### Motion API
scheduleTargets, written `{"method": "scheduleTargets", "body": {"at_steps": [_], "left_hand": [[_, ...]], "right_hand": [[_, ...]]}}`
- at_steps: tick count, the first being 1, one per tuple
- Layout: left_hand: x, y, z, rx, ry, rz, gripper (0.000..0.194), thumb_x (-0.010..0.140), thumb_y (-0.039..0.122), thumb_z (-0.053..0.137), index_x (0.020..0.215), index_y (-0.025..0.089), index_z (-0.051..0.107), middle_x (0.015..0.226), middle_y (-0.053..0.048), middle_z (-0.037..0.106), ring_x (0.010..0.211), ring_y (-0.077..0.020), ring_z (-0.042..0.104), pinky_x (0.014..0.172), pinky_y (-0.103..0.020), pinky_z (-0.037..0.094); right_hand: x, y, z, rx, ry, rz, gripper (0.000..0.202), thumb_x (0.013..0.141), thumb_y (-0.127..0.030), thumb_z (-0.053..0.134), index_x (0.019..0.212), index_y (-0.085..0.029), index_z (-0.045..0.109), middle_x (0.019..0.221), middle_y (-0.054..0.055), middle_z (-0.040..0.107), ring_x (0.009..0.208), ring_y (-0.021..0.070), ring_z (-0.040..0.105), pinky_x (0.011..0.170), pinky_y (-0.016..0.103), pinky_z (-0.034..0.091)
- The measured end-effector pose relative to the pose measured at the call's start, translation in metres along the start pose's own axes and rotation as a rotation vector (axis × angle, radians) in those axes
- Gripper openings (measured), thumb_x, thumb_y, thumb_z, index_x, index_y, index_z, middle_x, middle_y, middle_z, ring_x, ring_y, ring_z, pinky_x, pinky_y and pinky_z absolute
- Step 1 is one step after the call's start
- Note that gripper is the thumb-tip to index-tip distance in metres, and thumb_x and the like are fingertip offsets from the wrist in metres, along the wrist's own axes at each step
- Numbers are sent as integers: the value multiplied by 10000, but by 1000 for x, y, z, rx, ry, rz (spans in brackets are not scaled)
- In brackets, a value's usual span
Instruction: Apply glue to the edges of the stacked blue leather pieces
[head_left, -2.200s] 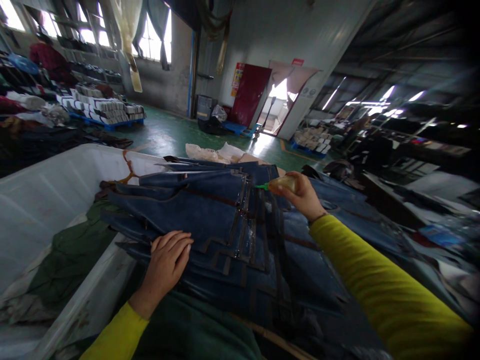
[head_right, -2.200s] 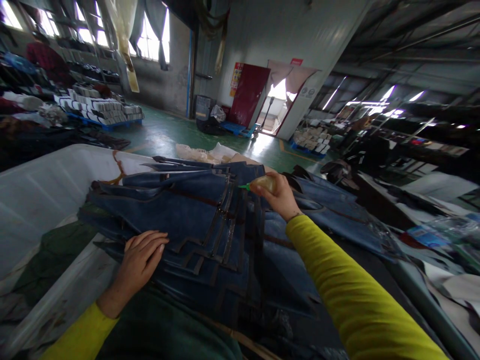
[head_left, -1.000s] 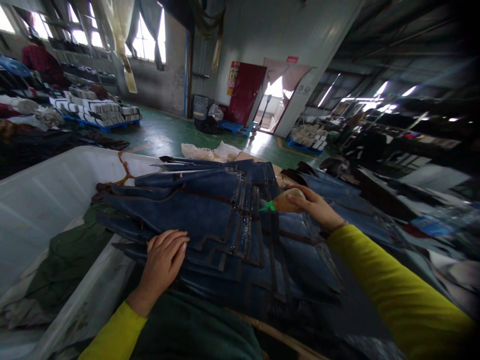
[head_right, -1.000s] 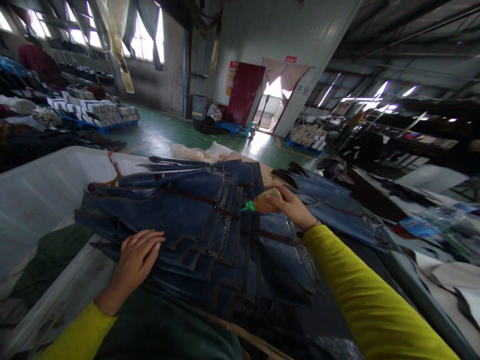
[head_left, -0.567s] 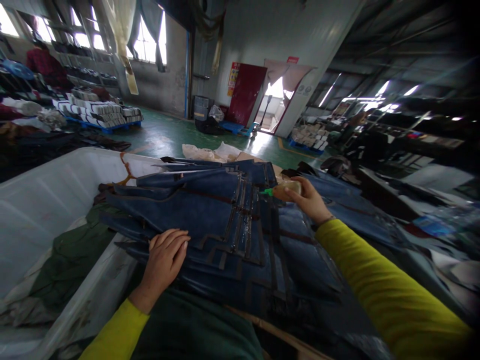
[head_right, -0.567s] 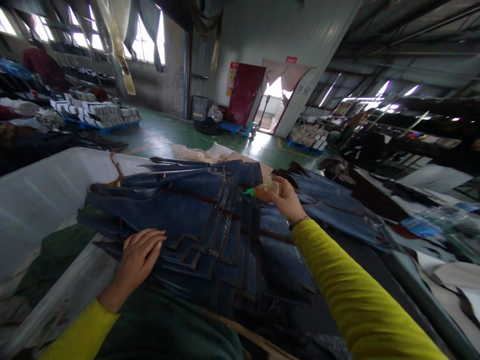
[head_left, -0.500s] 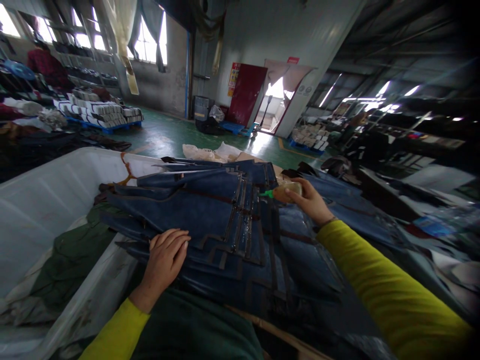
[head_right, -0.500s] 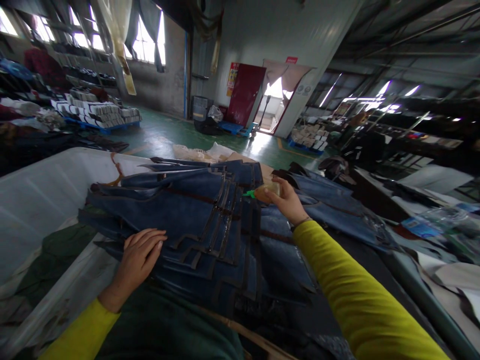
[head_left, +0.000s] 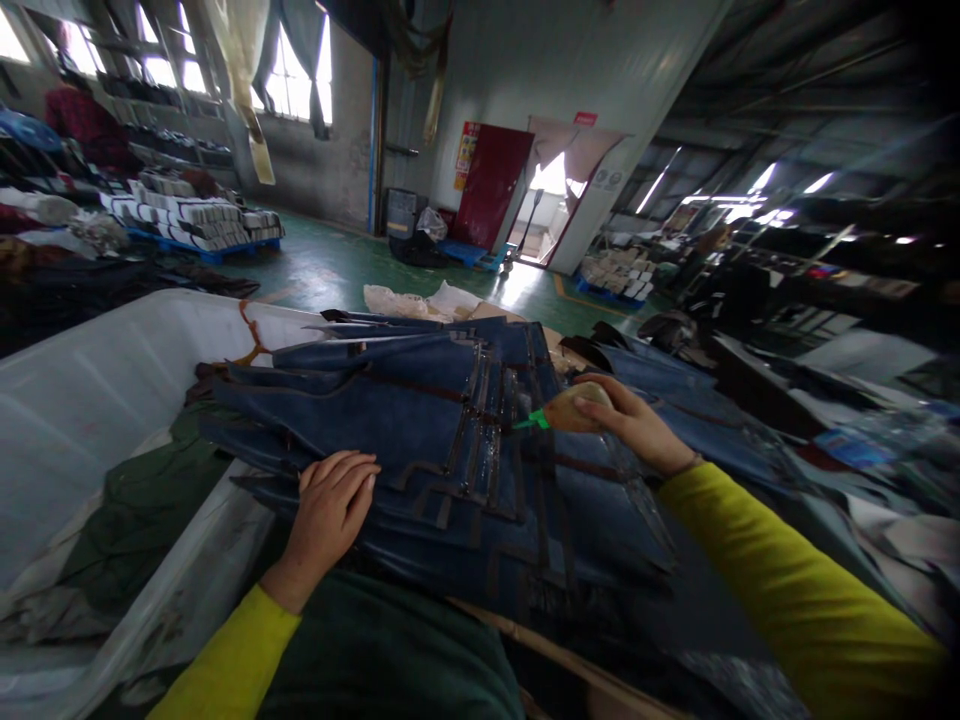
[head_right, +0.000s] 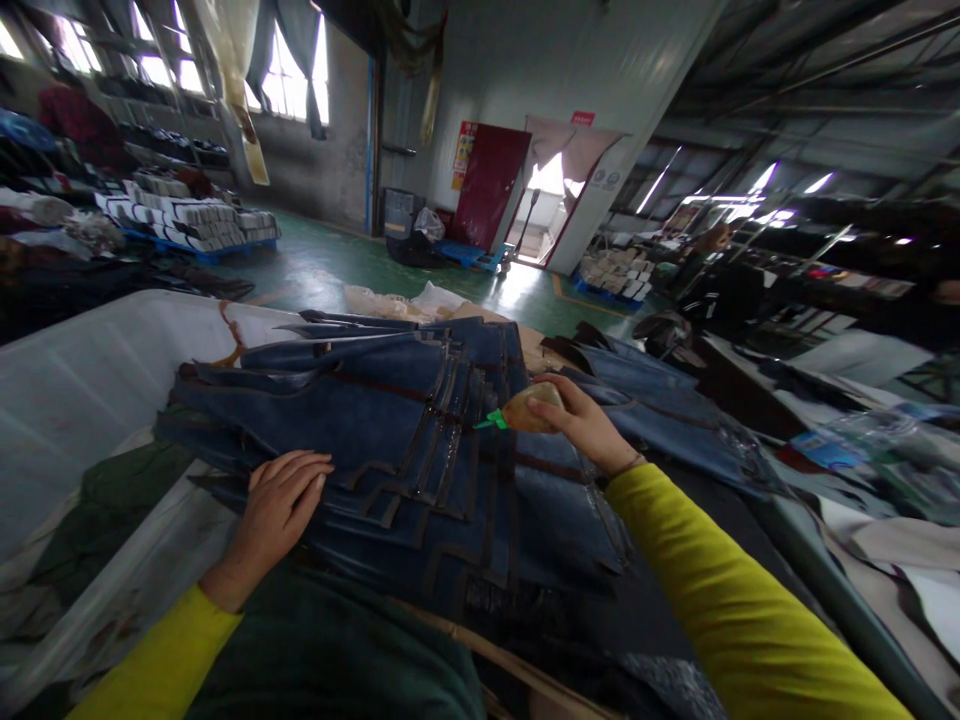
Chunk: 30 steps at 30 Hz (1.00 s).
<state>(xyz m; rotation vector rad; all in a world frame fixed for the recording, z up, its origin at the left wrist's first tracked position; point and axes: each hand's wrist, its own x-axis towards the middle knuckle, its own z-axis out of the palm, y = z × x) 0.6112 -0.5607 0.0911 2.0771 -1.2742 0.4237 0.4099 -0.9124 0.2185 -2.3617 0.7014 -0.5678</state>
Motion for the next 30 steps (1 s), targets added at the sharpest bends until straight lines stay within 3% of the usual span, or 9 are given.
{"method": "scheduleTargets", "body": {"at_steps": [5,13,19,27,30], "left_hand": [[0,0,0,-1,-3,-2,230,891,236,423,1008,252,621,1105,-16,647,1101,-217,507,918,-396,320],[1,0,1,0,1,-6,224,890,232,428,999,255,621,1102,-8,645,1101,-216,509,922,-399,316],[0,0,0,6,-2,-5,219,893,232,427,1001,255,616,1101,-6,646,1098,-215,509,915,-398,316],[1,0,1,10,-4,-3,220,895,232,423,1002,251,614,1105,-11,645,1105,-217,503,920,-397,314],[1,1,1,13,-3,-5,221,895,236,421,998,247,616,1102,-14,646,1102,-218,504,914,-396,317]], "right_hand": [[-4,0,0,-11,-4,-8,449,760,-526,584,1129,-274,536,1089,32,606,1031,275,568,877,406,495],[-35,-12,-7,75,-199,32,449,775,-502,589,1165,-295,507,1084,16,611,1027,275,575,887,403,499],[-39,-14,-3,71,-117,19,454,772,-503,589,1165,-298,491,1125,19,592,1058,272,556,895,391,495],[-69,-29,-9,22,-255,-5,482,768,-514,589,1174,-270,498,1140,36,593,1066,289,553,870,383,501],[-75,-32,-9,37,-244,-10,481,777,-510,583,1182,-267,485,1128,32,591,1054,272,557,868,362,498]]}}
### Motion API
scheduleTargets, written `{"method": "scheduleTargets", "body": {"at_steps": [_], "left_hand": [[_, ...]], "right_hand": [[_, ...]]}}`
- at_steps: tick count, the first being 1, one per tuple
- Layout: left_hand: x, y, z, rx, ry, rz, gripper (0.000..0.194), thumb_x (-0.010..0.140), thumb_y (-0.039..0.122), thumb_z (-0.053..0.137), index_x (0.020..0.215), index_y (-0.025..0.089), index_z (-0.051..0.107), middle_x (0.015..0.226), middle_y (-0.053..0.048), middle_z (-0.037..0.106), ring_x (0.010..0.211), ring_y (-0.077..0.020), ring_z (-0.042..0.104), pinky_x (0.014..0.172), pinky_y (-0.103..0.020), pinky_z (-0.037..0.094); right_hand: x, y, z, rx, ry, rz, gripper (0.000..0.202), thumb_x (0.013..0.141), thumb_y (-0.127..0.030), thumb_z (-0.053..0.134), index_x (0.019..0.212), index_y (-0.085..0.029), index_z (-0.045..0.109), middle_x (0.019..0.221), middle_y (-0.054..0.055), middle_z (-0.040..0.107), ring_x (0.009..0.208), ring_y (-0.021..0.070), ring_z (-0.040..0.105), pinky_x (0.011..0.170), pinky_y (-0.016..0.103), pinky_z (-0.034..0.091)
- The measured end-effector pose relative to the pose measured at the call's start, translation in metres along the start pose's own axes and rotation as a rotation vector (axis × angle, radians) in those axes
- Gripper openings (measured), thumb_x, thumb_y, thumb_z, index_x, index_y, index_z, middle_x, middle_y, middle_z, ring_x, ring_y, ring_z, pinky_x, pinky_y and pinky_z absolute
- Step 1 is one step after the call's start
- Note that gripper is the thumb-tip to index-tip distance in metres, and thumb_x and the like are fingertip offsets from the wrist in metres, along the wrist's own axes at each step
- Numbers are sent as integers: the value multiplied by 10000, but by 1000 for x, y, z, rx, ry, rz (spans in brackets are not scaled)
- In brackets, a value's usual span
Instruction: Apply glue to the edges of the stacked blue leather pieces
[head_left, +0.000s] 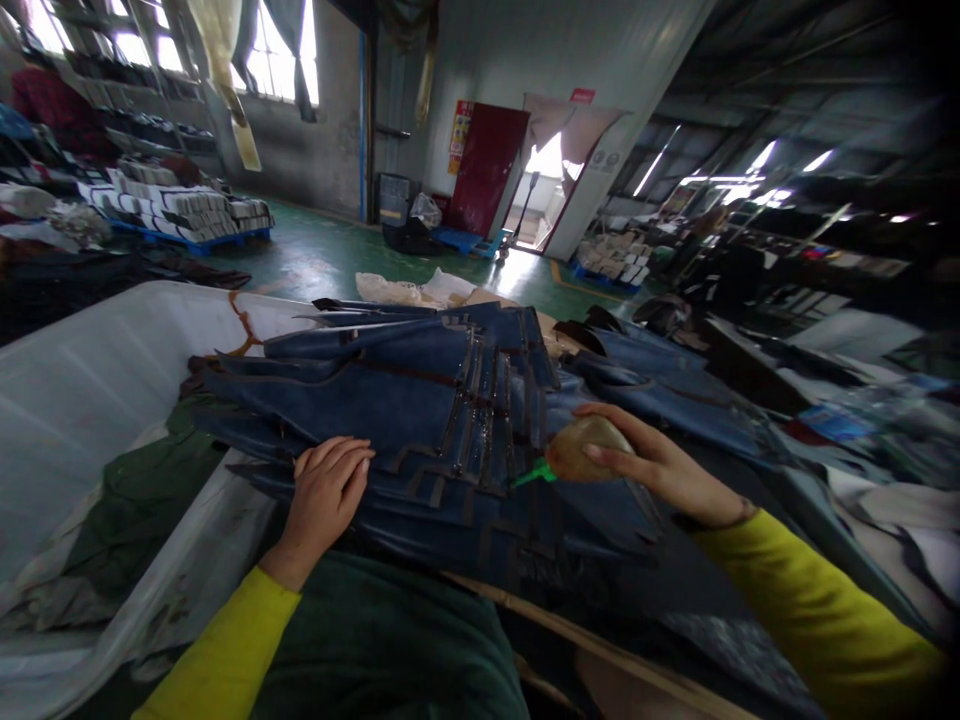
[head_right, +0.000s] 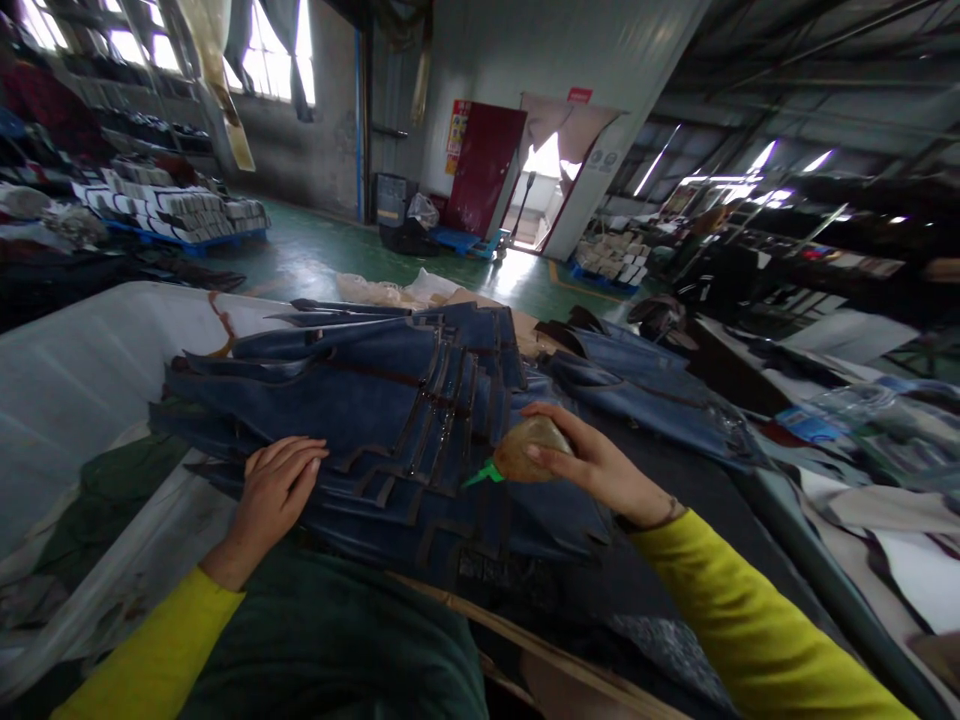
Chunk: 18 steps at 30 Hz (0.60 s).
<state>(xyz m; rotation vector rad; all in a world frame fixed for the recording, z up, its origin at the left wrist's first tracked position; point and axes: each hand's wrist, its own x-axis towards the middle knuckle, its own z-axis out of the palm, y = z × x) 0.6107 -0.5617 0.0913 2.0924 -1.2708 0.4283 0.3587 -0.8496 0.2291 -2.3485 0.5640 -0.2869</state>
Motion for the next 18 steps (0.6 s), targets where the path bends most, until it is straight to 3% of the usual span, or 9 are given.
{"method": "scheduleTargets", "body": {"at_steps": [3,18], "left_hand": [[0,0,-1,3,-8,-2,229,899,238,412,1001,244,617,1103,-20,646,1101,-219,503,916,-398,315],[0,1,-1,2,-6,-2,232,894,237,416,998,246,623,1100,-17,647,1097,-217,507,915,-401,322]], "right_hand": [[-1,0,2,9,47,-1,483,772,-511,589,1174,-267,481,1106,36,590,1027,265,566,848,358,507],[-5,2,13,25,17,-106,446,787,-461,595,1173,-284,459,1130,41,565,1037,259,553,863,370,501]]}}
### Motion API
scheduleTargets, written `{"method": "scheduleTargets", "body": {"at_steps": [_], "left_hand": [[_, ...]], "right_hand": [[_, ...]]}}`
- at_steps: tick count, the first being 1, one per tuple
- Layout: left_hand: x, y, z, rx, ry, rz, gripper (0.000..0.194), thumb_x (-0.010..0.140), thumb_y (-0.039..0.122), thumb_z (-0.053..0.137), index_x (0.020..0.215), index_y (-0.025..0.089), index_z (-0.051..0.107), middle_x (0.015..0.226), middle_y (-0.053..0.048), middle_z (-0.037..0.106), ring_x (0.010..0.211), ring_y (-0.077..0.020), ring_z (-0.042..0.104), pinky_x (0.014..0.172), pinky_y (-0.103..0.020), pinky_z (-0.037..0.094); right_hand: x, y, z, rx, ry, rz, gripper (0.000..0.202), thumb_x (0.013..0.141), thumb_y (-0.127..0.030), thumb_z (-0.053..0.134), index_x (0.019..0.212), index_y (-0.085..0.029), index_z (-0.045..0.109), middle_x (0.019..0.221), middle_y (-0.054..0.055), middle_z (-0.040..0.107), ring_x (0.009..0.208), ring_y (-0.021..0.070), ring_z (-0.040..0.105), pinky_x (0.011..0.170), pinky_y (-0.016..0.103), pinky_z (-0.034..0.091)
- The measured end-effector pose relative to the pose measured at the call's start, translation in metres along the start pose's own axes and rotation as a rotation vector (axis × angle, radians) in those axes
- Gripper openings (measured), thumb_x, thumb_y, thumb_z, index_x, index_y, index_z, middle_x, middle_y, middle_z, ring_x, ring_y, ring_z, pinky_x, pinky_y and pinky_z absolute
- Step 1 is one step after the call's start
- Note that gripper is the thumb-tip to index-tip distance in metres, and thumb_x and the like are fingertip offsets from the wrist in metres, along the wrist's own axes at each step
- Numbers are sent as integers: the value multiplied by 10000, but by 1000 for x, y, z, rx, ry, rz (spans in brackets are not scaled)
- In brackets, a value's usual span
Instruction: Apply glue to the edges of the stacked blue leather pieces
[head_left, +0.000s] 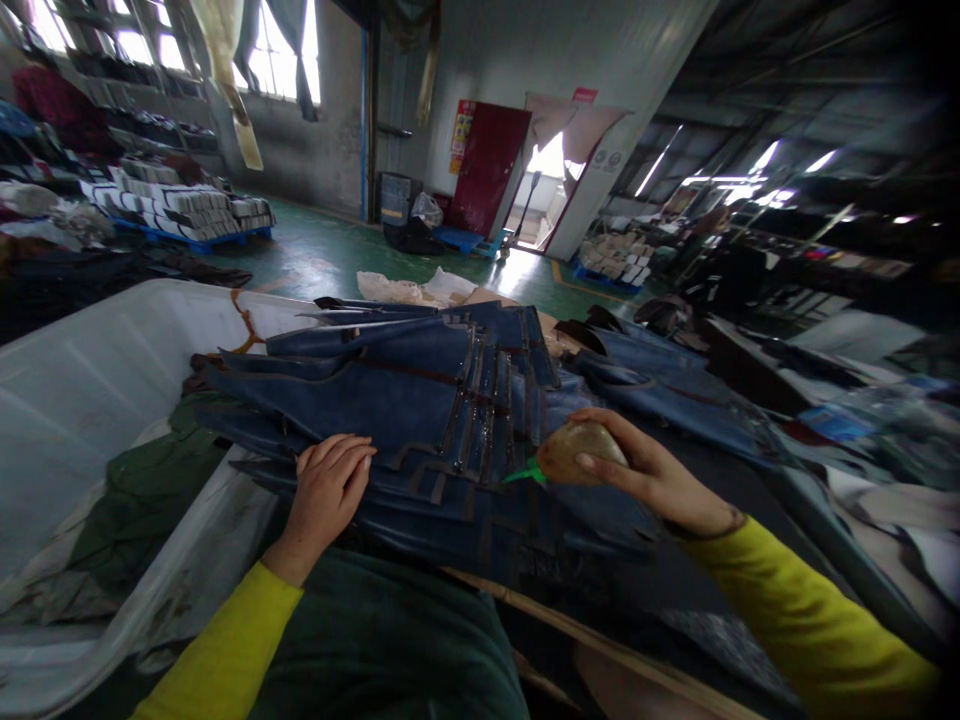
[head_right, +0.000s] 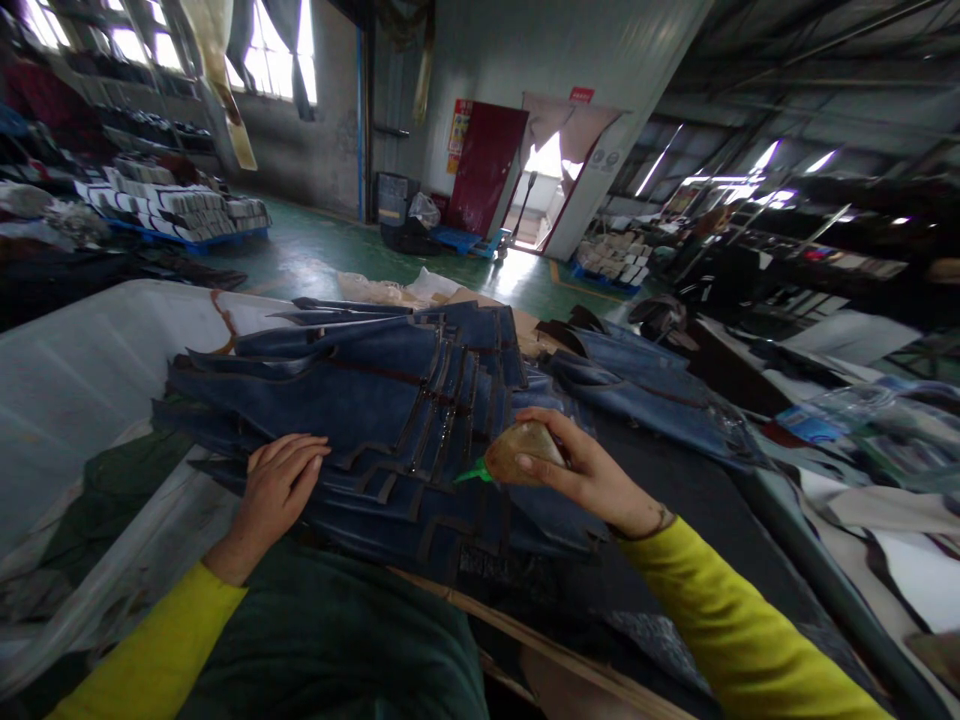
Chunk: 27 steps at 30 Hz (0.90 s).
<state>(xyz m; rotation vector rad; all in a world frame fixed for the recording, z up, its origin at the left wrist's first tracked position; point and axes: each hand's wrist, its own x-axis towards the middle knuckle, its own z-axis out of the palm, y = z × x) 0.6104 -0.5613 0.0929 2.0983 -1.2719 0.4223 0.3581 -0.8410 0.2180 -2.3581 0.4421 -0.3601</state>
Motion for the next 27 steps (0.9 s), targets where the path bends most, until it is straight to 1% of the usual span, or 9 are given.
{"method": "scheduleTargets", "body": {"at_steps": [5,7,9,12,15,17,19,23,27], "left_hand": [[0,0,0,-3,4,3,244,899,246,406,993,235,630,1095,-37,650,1092,-224,509,911,-406,330],[0,0,0,-4,8,3,242,898,244,407,992,237,631,1093,-33,650,1090,-222,511,911,-406,333],[0,0,0,-6,7,2,240,895,241,411,994,240,630,1094,-31,650,1092,-221,512,919,-407,332],[0,0,0,-10,11,1,241,893,244,411,989,242,632,1092,-32,651,1093,-224,514,925,-409,329],[0,0,1,-11,16,-3,239,887,244,416,982,243,636,1088,-31,653,1092,-227,517,917,-407,330],[0,-1,2,-11,17,-5,239,883,246,420,981,244,638,1086,-30,654,1089,-227,519,911,-403,331],[0,-2,2,-10,14,-2,241,885,248,418,985,245,637,1089,-28,652,1090,-225,518,908,-400,331],[-1,-1,1,0,11,10,240,895,247,409,994,246,627,1094,-31,649,1093,-224,514,909,-401,325],[-1,-1,1,-2,4,4,242,896,247,406,996,245,627,1096,-35,648,1096,-223,511,911,-402,328]], "right_hand": [[21,17,1,-24,144,-5,483,767,-478,609,1172,-270,448,1105,52,555,1001,254,562,877,403,490],[25,22,0,-25,172,-11,496,759,-478,618,1175,-273,445,1115,54,553,1010,260,559,890,417,484],[22,21,-1,-11,151,9,493,762,-480,613,1179,-281,440,1120,53,554,1010,264,561,875,415,495],[9,11,-3,8,51,37,463,778,-477,596,1173,-287,445,1115,48,560,1003,264,564,848,394,509],[-1,2,-5,-18,-43,16,450,789,-465,590,1176,-282,453,1141,51,557,1042,277,544,876,401,493],[-2,1,-5,-22,-52,1,454,790,-465,590,1181,-282,451,1153,50,554,1049,280,541,880,404,490],[4,4,-4,-16,-24,-3,460,789,-466,590,1185,-282,443,1142,49,556,1034,272,550,872,399,495],[25,18,-4,-73,82,-35,476,783,-461,601,1189,-282,429,1127,52,546,1011,253,560,888,403,488],[43,35,-5,-128,169,-76,501,768,-462,619,1195,-282,429,1150,57,535,1067,267,538,921,434,467]]}}
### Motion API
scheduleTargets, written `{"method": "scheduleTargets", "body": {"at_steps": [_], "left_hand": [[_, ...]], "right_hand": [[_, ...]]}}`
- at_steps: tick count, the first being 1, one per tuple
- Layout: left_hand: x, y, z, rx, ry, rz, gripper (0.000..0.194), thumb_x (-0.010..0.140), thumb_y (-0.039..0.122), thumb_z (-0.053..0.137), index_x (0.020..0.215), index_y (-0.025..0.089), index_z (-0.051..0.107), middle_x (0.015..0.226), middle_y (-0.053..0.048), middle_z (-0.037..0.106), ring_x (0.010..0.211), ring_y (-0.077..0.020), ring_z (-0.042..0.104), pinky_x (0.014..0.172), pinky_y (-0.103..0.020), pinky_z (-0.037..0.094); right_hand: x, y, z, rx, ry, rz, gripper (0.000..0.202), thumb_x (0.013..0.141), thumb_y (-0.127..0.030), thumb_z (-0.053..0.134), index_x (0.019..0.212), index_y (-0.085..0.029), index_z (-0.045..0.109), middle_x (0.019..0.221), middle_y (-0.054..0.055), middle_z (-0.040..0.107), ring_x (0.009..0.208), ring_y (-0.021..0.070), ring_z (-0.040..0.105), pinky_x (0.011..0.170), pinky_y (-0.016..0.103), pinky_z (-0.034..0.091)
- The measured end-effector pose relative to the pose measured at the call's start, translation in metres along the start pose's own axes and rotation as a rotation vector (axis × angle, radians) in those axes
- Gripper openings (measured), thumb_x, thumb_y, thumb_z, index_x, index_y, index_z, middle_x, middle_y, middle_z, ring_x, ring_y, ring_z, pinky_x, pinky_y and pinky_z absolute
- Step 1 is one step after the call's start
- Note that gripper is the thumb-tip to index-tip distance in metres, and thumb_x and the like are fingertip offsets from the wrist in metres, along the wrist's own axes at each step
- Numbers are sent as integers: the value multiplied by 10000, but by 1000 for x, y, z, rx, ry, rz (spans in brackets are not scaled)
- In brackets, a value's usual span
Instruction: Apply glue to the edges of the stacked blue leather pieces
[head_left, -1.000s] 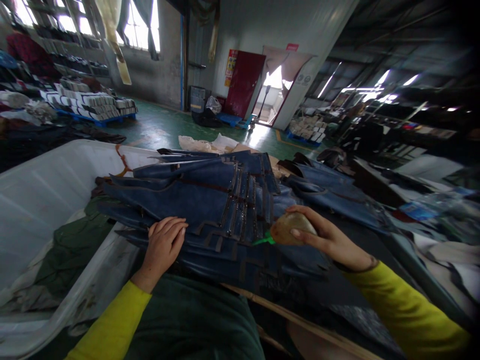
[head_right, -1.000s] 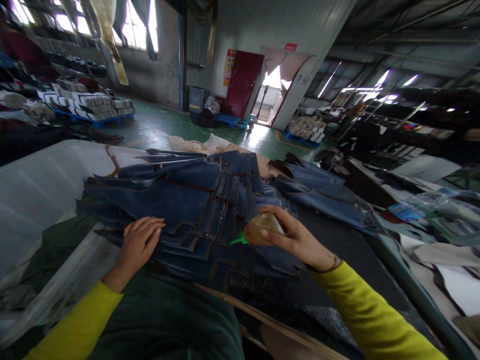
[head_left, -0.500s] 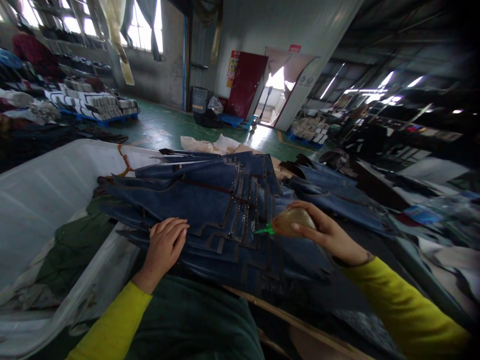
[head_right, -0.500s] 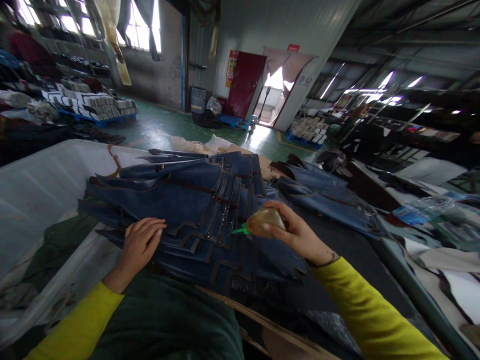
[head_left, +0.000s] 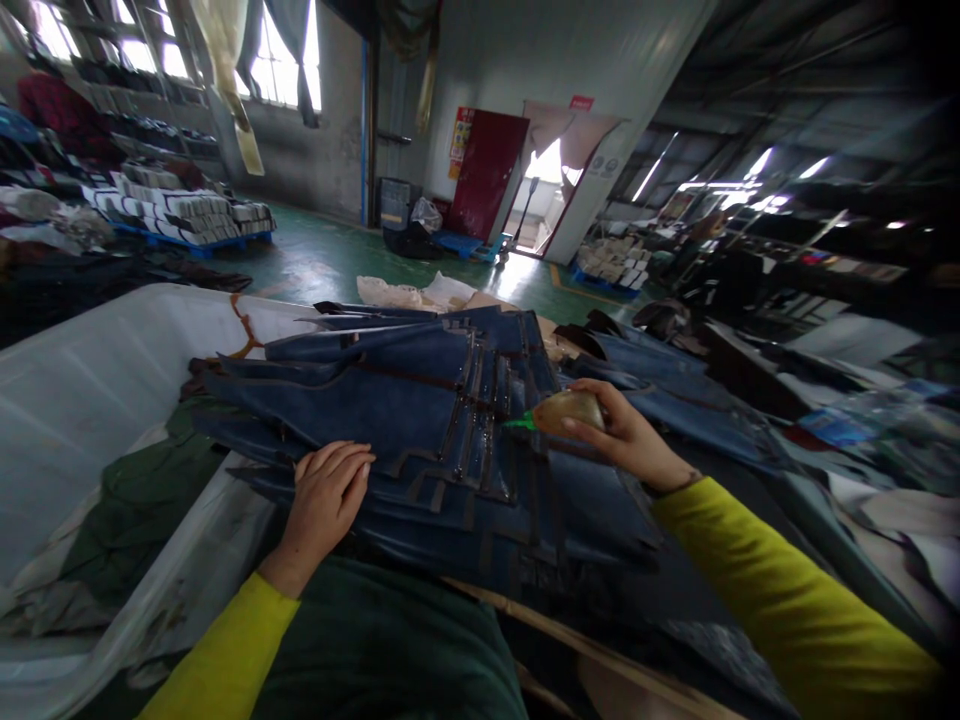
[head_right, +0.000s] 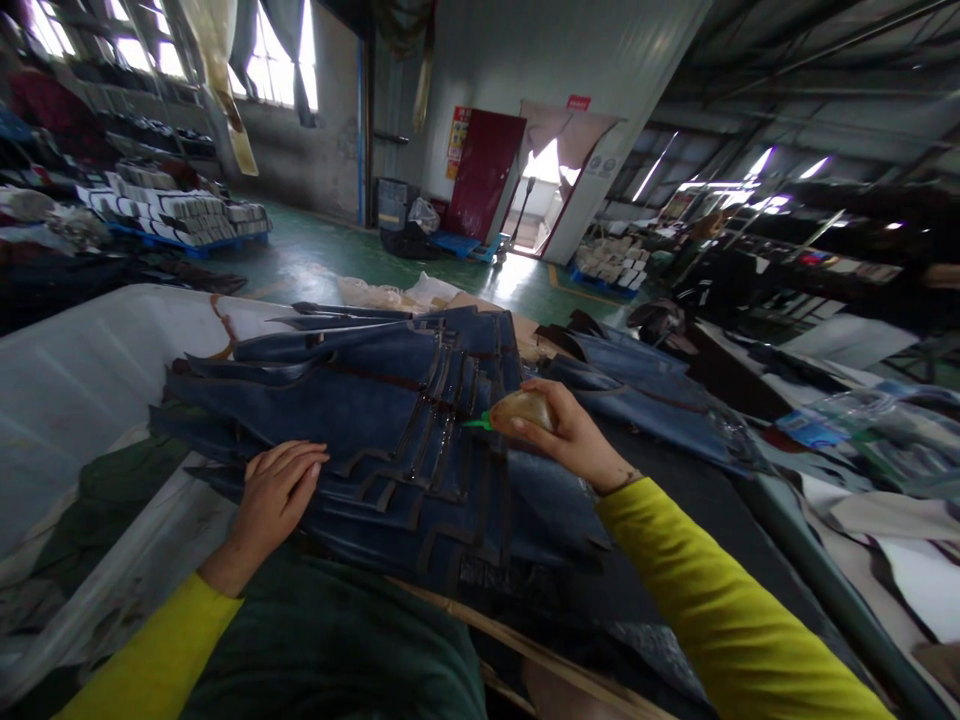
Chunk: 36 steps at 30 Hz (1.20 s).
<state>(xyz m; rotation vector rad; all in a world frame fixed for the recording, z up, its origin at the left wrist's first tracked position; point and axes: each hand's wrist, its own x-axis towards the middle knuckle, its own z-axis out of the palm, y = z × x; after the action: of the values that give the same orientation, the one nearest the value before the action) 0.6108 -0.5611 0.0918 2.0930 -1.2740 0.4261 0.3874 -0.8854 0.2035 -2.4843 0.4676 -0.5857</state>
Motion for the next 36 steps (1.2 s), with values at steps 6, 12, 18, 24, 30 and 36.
{"method": "scheduleTargets", "body": {"at_steps": [6,12,18,24,30,36], "left_hand": [[0,-2,2,0,2,-2,258,893,256,402,989,244,641,1088,-41,651,1086,-223,516,914,-406,335],[-1,-4,4,-2,5,9,238,887,253,419,987,251,635,1096,-31,651,1087,-226,515,911,-409,329],[-2,-4,4,-11,-2,9,227,885,239,425,1004,255,618,1110,-19,646,1100,-227,508,915,-411,324],[-2,-5,4,-6,-3,20,218,878,223,440,1004,255,615,1111,-13,645,1104,-227,504,906,-401,323],[-2,-6,5,5,-2,31,210,873,220,449,1003,253,612,1109,-11,644,1095,-228,504,896,-394,320],[-2,-5,5,15,3,41,205,876,210,450,1008,252,601,1105,-2,642,1090,-219,503,886,-386,318]], "right_hand": [[0,8,1,8,62,0,518,762,-469,626,1200,-270,434,1187,68,521,1097,269,526,910,424,472],[4,11,3,10,54,-5,510,764,-465,624,1196,-275,434,1175,59,522,1057,253,542,906,417,470],[23,29,8,0,127,-22,521,752,-472,632,1187,-256,444,1136,60,534,1060,253,533,912,425,456],[44,44,9,-38,171,-44,527,753,-469,631,1191,-244,445,1157,65,529,1100,262,509,929,429,435],[70,55,12,-61,226,-121,507,756,-434,636,1184,-236,450,1186,69,511,1126,258,488,982,435,387],[90,67,15,-34,328,-100,516,732,-449,639,1177,-250,470,1162,73,525,1109,272,489,961,448,405]]}}
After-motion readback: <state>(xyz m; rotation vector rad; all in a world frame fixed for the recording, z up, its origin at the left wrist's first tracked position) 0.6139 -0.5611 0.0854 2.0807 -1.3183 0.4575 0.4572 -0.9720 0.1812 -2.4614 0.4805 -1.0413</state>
